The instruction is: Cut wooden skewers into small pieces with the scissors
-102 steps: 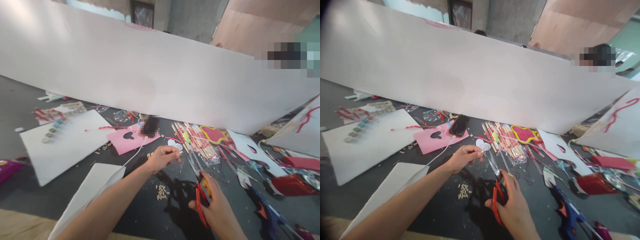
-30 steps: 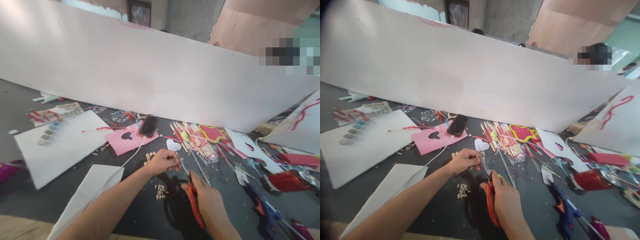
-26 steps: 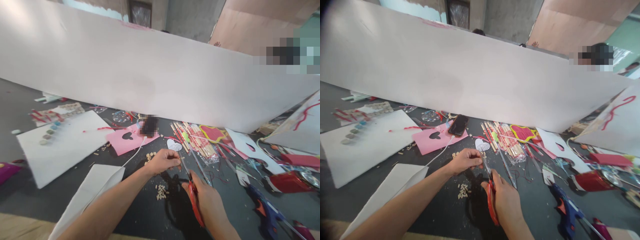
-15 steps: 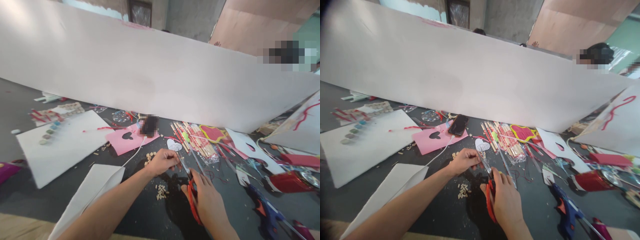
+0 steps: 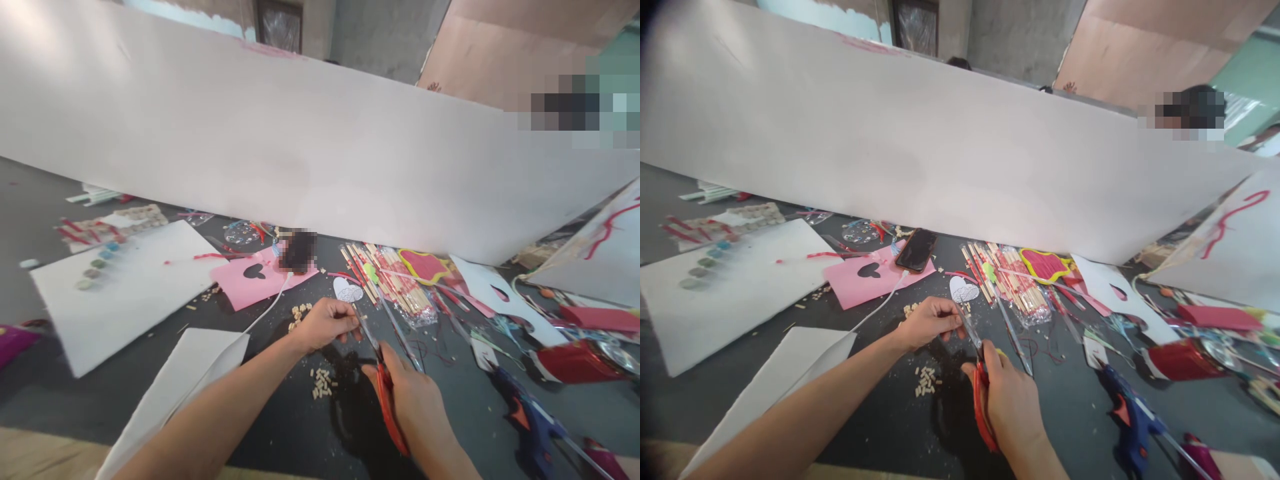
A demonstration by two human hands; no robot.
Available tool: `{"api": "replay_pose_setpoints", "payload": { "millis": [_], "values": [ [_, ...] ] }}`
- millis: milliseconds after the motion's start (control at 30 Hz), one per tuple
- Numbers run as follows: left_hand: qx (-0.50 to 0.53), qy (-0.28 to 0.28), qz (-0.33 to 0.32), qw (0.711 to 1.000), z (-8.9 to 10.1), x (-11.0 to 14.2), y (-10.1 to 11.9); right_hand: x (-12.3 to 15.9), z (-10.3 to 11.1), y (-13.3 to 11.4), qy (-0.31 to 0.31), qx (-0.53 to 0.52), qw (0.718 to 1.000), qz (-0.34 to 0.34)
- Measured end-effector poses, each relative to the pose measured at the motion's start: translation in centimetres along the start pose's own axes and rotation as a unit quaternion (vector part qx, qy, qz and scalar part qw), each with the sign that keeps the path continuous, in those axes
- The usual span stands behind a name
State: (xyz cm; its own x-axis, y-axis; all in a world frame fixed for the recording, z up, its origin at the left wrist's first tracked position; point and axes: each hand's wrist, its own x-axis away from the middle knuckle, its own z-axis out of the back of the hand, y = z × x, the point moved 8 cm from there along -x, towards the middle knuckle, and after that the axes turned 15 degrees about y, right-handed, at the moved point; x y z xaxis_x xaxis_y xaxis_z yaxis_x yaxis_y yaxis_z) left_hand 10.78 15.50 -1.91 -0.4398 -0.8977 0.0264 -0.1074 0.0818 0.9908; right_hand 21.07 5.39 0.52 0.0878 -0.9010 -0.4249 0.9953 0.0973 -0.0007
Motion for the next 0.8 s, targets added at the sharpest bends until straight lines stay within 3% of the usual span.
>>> {"api": "replay_pose_setpoints", "payload": {
  "millis": [233, 567, 800],
  "values": [
    [-0.014, 0.007, 0.01, 1.0, 0.1, -0.3, -0.2, 0.2, -0.9, 0.5, -0.039, -0.033, 0.998, -0.043],
    [-0.009, -0.007, 0.005, 1.0, 0.1, 0.0, 0.2, -0.1, 0.4, 0.1, -0.063, -0.022, 0.996, -0.053],
    [0.004, -0.029, 0.014, 0.999, -0.3, 0.1, -0.2, 0.2, -0.2, 0.1, -0.034, -0.004, 0.999, -0.022]
  ]
}}
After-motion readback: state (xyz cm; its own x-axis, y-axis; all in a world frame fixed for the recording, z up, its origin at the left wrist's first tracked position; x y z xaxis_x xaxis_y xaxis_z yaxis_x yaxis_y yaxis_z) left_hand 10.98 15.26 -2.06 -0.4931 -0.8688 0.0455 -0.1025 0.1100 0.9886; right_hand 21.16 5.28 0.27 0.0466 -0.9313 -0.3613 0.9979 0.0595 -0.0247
